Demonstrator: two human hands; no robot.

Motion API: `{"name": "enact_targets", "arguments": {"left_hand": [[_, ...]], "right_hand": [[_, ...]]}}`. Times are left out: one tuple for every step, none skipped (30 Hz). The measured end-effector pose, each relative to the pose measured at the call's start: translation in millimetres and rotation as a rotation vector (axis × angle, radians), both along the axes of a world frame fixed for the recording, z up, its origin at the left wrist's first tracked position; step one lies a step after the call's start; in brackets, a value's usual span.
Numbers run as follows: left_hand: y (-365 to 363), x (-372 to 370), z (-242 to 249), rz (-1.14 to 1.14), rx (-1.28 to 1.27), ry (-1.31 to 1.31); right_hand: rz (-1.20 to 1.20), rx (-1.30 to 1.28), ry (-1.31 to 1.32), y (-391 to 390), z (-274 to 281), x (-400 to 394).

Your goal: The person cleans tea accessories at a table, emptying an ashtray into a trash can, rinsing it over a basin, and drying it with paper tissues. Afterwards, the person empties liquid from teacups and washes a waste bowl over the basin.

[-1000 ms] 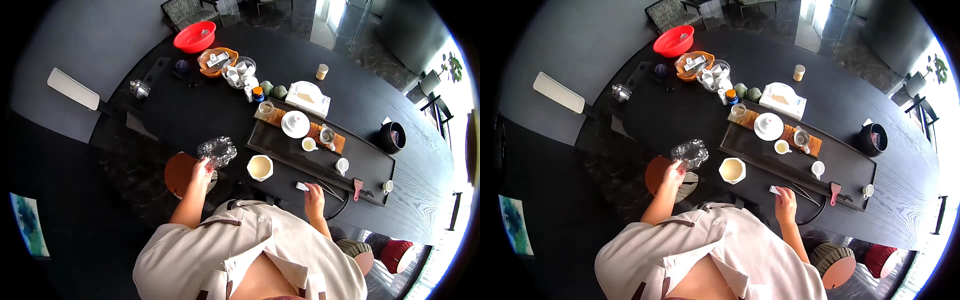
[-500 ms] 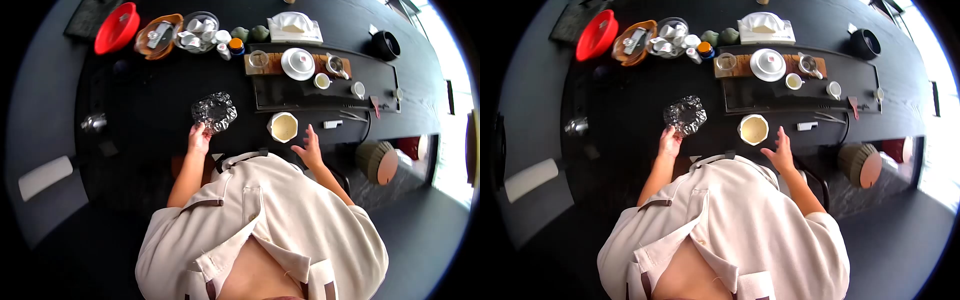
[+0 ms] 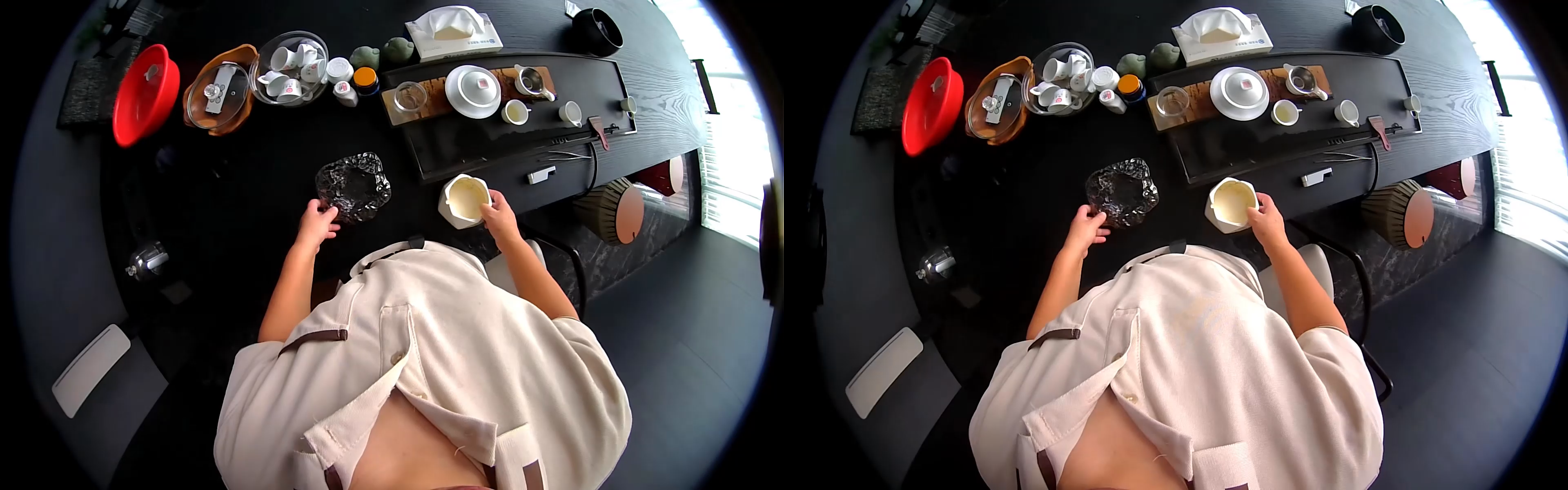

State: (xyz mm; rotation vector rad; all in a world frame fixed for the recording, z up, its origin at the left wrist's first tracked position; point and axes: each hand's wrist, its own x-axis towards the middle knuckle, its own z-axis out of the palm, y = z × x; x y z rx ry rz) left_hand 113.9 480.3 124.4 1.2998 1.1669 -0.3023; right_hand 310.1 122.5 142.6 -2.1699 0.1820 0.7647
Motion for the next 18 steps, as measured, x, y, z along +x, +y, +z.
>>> {"name": "enact_targets", "arguments": {"left_hand": [[-2,0,3,-0.094,0.034,0.048],[-4,0,5,-0.187,0.068,0.096],[-7,-2,4,-0.234,0.113,0.084],[-9,-3,5,-0.281,0.128,0.079],[-11,-3,5,-0.305,0.123,0.091],[-14,-2,6,-0.326,0.12,0.102],[-17,-3,5,-0.316,0.118,0.102],[-19,-3,3,-0.329,0.107,0.111],[-21,-2,4,-0.343,0.098,0.117],[-25,-1,7,-0.341,0.1,0.125],[-25,-1,6,-0.353,0.098,0.117],[-26,-2,4,-0.366,0.094,0.109],[-30,-3,-3,-0.386,0.072,0.114],[-26,0,-8,-0.377,0.077,0.116],[-25,-5,-10,-0.333,0.097,0.087],[-22,-2,2,-0.38,0.088,0.111],[-19,-1,17,-0.41,0.111,0.117],[-7,-1,26,-0.482,0.071,0.099]], "right_hand": [[-0.034,0.079,0.148,6,18,1],[-0.068,0.158,0.297,13,37,2],[-0.107,0.212,0.32,23,53,1],[-0.103,0.208,0.32,30,61,1],[-0.124,0.239,0.331,34,67,1],[-0.142,0.27,0.34,38,71,3],[-0.131,0.268,0.341,42,73,4],[-0.126,0.296,0.355,48,74,6],[-0.121,0.328,0.367,52,74,7],[-0.11,0.33,0.363,56,74,9],[-0.098,0.376,0.344,59,74,10],[-0.086,0.419,0.326,60,74,10],[-0.029,0.418,0.302,60,76,10],[0.061,0.441,0.274,68,77,14],[0.082,0.47,0.285,77,89,14],[0.004,0.475,0.285,86,92,10],[-0.008,0.488,0.276,87,85,12],[0.037,0.49,0.294,84,83,18]]}}
